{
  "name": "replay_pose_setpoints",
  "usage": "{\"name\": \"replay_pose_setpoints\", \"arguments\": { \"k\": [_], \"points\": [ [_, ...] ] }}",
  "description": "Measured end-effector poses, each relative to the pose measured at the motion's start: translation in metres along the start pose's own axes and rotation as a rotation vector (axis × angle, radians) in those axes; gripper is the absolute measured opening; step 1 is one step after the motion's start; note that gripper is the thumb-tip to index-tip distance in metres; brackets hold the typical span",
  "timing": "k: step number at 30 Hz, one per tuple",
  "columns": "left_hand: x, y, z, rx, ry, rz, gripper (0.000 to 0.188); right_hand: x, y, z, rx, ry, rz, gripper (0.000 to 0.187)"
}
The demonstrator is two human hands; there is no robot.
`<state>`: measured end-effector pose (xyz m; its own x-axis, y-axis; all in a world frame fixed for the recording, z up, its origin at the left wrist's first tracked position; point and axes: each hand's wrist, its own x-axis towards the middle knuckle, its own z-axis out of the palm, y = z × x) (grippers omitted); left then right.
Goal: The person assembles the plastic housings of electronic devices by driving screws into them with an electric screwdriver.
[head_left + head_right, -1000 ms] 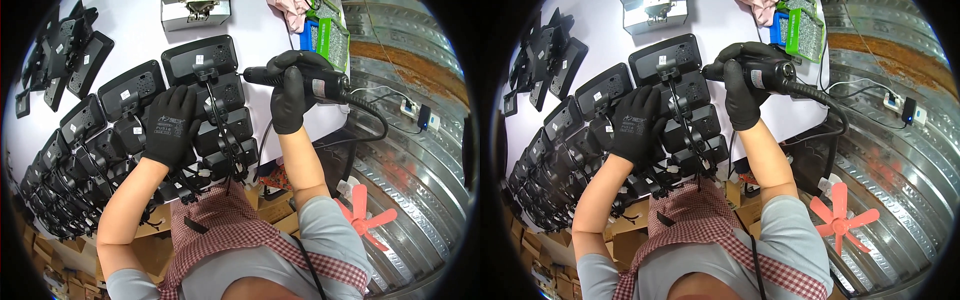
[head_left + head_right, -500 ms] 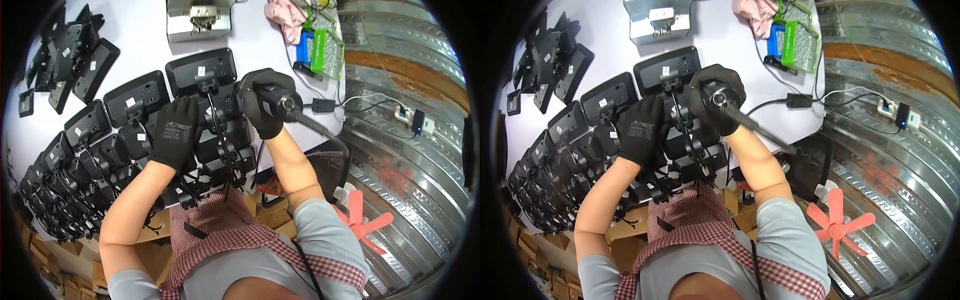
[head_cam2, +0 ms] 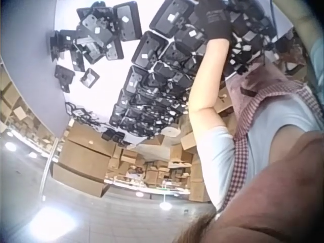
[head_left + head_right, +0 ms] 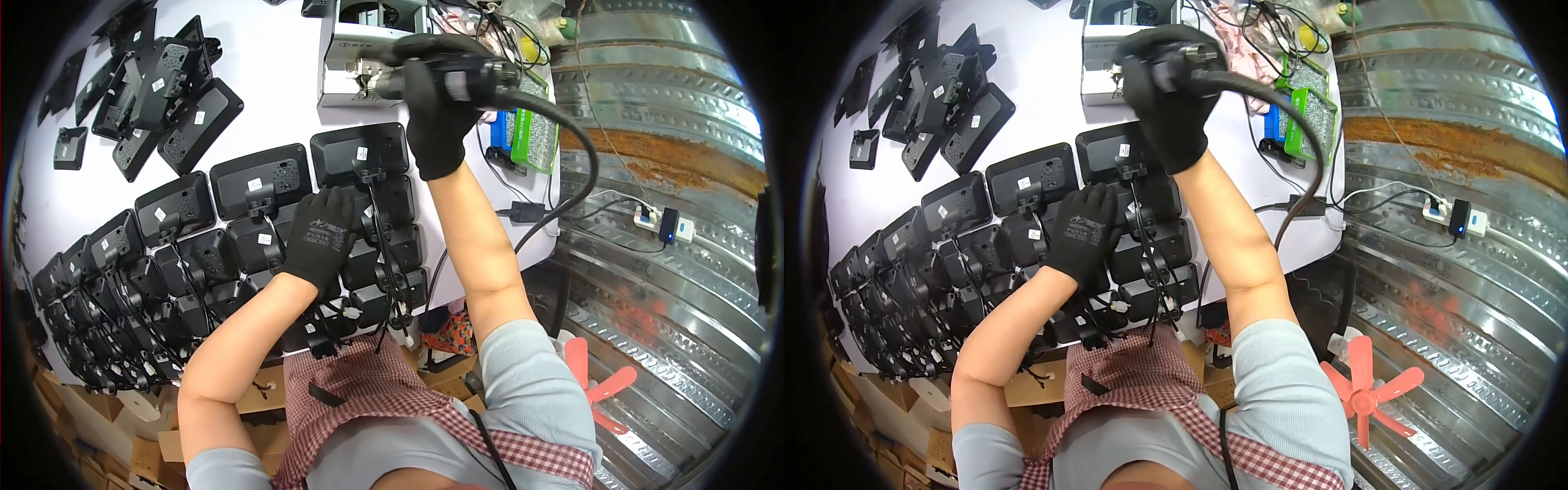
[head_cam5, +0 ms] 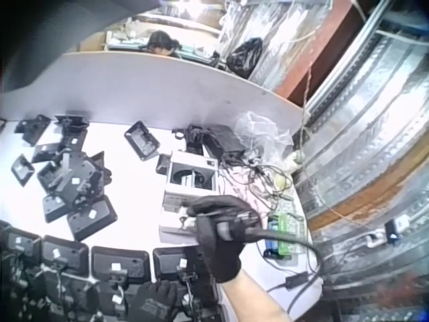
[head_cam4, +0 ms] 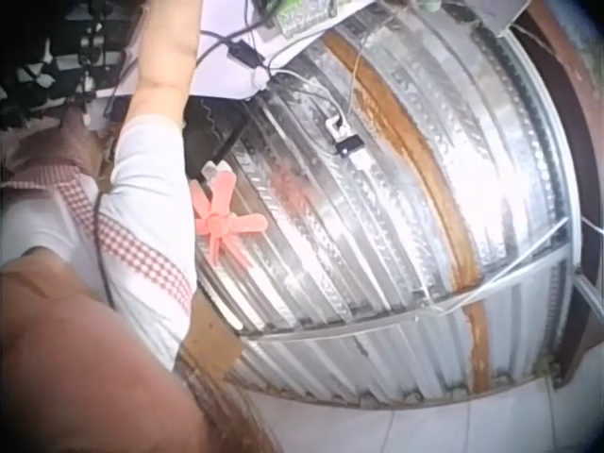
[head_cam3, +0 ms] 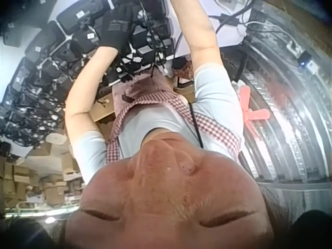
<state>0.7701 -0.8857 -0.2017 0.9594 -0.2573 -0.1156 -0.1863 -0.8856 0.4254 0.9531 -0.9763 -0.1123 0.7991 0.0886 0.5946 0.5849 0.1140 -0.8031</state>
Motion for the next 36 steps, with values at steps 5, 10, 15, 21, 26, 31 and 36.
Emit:
{"name": "replay_pose_setpoints", "arguments": {
  "k": [5,10,15,21,26,31,36],
  "points": [
    [0.004,0.003,-0.004,0.016,-0.091,-0.011,0.067,-0.002,0.008,-0.025,-0.313,-0.243,-0.069,0.017],
    [0.001,0.0,0.003,0.061,0.032,0.021,0.055,-0.049,-0.046,-0.065,0.193,-0.011,0.399,0.028],
    [0.006,0.002,-0.002,0.071,-0.019,0.01,0.065,-0.107,-0.084,-0.112,0.144,0.089,0.444,0.033],
    [0.004,0.003,0.004,0.063,0.004,0.009,0.063,-0.131,-0.076,-0.13,0.196,0.15,0.429,0.029],
    [0.003,0.007,0.003,0.101,0.019,-0.012,0.063,-0.141,-0.066,-0.134,0.244,0.154,0.393,0.03],
    [0.003,0.003,0.008,0.078,0.017,-0.018,0.063,-0.147,-0.064,-0.131,0.212,0.211,0.454,0.031],
    [0.002,0.003,0.005,0.078,0.012,-0.027,0.064,-0.146,-0.064,-0.131,0.178,0.05,0.338,0.03]
  ]
}}
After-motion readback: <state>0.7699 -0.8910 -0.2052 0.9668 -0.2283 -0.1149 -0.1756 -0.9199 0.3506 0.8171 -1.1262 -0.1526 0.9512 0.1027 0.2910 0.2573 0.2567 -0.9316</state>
